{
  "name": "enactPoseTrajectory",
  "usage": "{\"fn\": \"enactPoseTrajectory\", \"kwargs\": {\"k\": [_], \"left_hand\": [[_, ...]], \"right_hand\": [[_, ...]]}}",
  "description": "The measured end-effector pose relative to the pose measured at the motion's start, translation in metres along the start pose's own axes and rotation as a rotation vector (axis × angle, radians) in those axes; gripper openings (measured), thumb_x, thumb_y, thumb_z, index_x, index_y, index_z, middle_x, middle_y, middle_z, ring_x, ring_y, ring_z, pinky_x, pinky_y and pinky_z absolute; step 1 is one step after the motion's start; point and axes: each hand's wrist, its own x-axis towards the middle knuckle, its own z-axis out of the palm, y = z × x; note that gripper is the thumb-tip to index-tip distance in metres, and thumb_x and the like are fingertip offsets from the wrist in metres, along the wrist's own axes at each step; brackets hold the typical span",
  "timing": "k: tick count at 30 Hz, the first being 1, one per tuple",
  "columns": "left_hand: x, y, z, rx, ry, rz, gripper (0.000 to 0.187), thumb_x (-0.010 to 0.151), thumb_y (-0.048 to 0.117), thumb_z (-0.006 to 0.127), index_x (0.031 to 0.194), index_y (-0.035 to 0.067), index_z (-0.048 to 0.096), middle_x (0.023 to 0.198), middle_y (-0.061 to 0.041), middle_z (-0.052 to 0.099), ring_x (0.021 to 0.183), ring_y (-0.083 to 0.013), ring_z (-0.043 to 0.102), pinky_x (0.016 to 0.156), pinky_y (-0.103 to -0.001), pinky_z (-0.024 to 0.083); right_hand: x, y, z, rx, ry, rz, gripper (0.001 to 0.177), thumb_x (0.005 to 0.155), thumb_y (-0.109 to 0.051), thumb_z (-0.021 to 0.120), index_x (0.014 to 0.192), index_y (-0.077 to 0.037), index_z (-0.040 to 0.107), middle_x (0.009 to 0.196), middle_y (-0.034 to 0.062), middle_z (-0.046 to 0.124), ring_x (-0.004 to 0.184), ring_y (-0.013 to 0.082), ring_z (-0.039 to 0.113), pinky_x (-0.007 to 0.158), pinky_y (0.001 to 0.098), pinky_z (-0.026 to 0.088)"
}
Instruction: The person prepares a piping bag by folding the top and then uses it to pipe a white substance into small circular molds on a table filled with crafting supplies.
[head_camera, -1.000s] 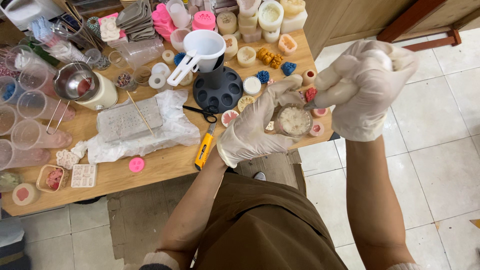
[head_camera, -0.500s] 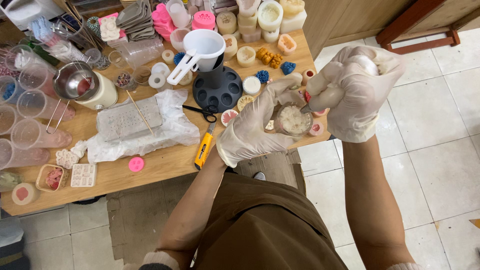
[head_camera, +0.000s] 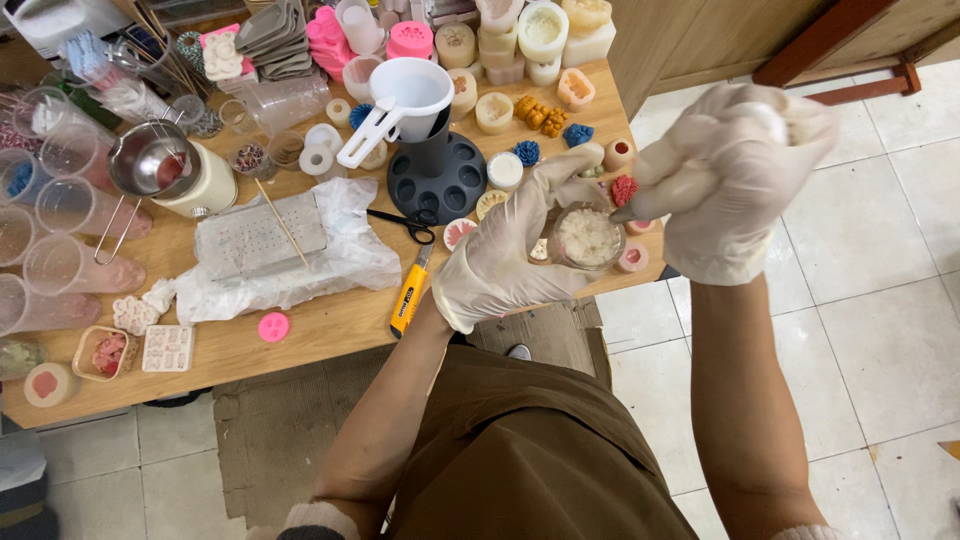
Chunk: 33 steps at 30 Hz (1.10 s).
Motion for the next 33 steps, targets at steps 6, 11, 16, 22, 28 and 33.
{"fn": "enactPoseTrajectory", "kwargs": {"k": [6,11,16,22,28,33], "left_hand": [[0.001,-0.002,-0.001,0.002,0.004,-0.007,0.096,0.079,0.005,0.082,0.160,0.001,0.031,0.147,-0.011,0.053,0.141,-0.0177,0.050,0.122,-0.032,0.040],[0.002,-0.003,-0.001,0.006,0.004,-0.014,0.096,0.079,0.006,0.082,0.160,0.001,0.031,0.147,-0.010,0.053,0.140,-0.0175,0.050,0.122,-0.032,0.040],[0.002,-0.004,-0.002,0.010,0.005,-0.020,0.096,0.079,0.006,0.082,0.160,0.001,0.031,0.146,-0.010,0.054,0.140,-0.0173,0.051,0.122,-0.032,0.040],[0.000,-0.004,-0.002,0.008,0.008,-0.020,0.096,0.079,0.007,0.082,0.159,0.001,0.031,0.146,-0.010,0.054,0.139,-0.0171,0.051,0.121,-0.032,0.040],[-0.001,-0.004,-0.001,0.000,0.012,-0.018,0.095,0.079,0.007,0.082,0.159,0.001,0.031,0.145,-0.010,0.055,0.138,-0.0168,0.051,0.121,-0.032,0.040],[0.000,-0.004,0.002,-0.003,0.009,-0.018,0.095,0.079,0.007,0.082,0.159,0.001,0.032,0.145,-0.010,0.055,0.138,-0.0166,0.052,0.121,-0.032,0.040]], "right_hand": [[-0.009,-0.002,0.002,0.338,0.120,0.208,0.032,0.086,0.012,0.052,0.058,-0.001,0.045,0.056,0.0089,0.051,0.048,0.0112,0.041,0.046,0.0248,0.033],[-0.018,-0.009,0.009,0.379,0.093,0.365,0.037,0.090,0.014,0.055,0.059,0.000,0.042,0.057,0.0088,0.050,0.046,0.0144,0.044,0.048,0.0259,0.035],[-0.022,-0.006,0.010,0.417,0.103,0.407,0.036,0.087,0.014,0.055,0.058,-0.002,0.039,0.058,0.0097,0.050,0.048,0.0135,0.042,0.047,0.0255,0.033],[-0.022,-0.006,0.011,0.371,0.086,0.395,0.037,0.087,0.014,0.055,0.057,-0.002,0.040,0.057,0.0100,0.050,0.048,0.0122,0.040,0.047,0.0248,0.032],[-0.018,0.002,0.006,0.493,0.146,0.322,0.031,0.091,0.013,0.058,0.064,0.000,0.048,0.060,0.0098,0.056,0.047,0.0170,0.048,0.046,0.0270,0.037],[-0.016,0.005,0.003,0.147,0.022,0.064,0.028,0.097,0.014,0.059,0.071,0.006,0.056,0.062,0.0131,0.056,0.051,0.0199,0.050,0.050,0.0301,0.040]]}}
